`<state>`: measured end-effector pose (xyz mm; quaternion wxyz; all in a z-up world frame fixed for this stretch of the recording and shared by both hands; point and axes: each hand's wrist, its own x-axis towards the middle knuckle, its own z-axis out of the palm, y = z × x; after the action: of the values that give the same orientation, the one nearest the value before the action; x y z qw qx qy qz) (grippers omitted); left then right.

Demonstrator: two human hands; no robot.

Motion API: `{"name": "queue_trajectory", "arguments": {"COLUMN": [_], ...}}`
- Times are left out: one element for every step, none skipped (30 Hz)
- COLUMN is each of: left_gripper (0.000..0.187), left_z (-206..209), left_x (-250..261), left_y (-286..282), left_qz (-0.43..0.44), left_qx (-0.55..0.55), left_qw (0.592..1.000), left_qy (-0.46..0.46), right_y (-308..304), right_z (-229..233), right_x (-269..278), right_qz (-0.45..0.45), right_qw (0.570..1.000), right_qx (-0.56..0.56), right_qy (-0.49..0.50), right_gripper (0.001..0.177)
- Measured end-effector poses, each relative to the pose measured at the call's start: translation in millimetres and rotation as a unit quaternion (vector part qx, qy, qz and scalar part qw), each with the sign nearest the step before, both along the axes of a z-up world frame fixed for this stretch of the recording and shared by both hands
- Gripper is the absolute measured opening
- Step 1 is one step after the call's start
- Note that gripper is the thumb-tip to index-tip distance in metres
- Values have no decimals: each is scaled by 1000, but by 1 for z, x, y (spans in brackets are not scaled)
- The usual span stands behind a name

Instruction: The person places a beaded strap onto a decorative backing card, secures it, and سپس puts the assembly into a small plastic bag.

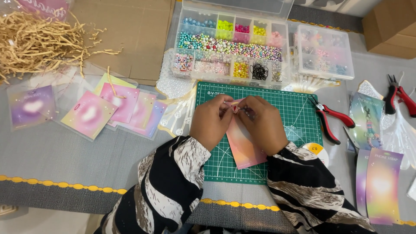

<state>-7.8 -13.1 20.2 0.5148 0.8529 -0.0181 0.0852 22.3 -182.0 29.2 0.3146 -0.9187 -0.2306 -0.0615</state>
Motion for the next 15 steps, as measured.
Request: {"name": "queue_trajectory", "arguments": {"left_gripper": [23,22,22,22,22,22,22,22,22,21,21,21,26,32,32], "left_z": [-1,-2,-2,-2,-2,-1,1,3,2,1,1,3,6,8,5], "left_x": [0,0,0,0,0,0,0,1,0,0,1,-1,-2,-4,-3], "left_y": [0,0,1,1,2,3,5,7,7,7,6,8,9,10,11], "left_qz": [2,4,4,11,18,18,19,20,20,16,11,11,3,-4,-5], "left_qx": [-18,-35,-35,-52,-68,-68,-81,-94,-94,-92,-90,-90,-89,-87,-87], "left_qw": [1000,999,999,999,997,997,996,995,995,996,996,996,996,995,995], "left_qy": [6,12,12,12,12,13,13,13,14,17,19,20,33,46,46], "right_y": [0,-1,0,1,1,3,4,6,6,6,5,7,8,9,9], "right_z": [-2,-4,-3,-2,-1,3,7,11,10,8,7,8,8,9,10], "right_x": [0,0,1,1,1,1,1,1,1,2,2,2,1,1,1], "right_qz": [-5,-10,-11,0,11,11,17,23,23,25,27,26,24,22,21], "right_qw": [1000,1000,1000,1000,999,999,997,994,994,993,992,992,992,992,992], "right_qx": [1,2,3,22,42,43,68,93,94,98,102,102,98,94,94], "right_qy": [-1,-2,-2,5,11,11,27,43,44,55,67,67,71,75,76], "right_gripper": [15,13,13,13,13,13,14,14,14,13,11,11,12,14,14]}}
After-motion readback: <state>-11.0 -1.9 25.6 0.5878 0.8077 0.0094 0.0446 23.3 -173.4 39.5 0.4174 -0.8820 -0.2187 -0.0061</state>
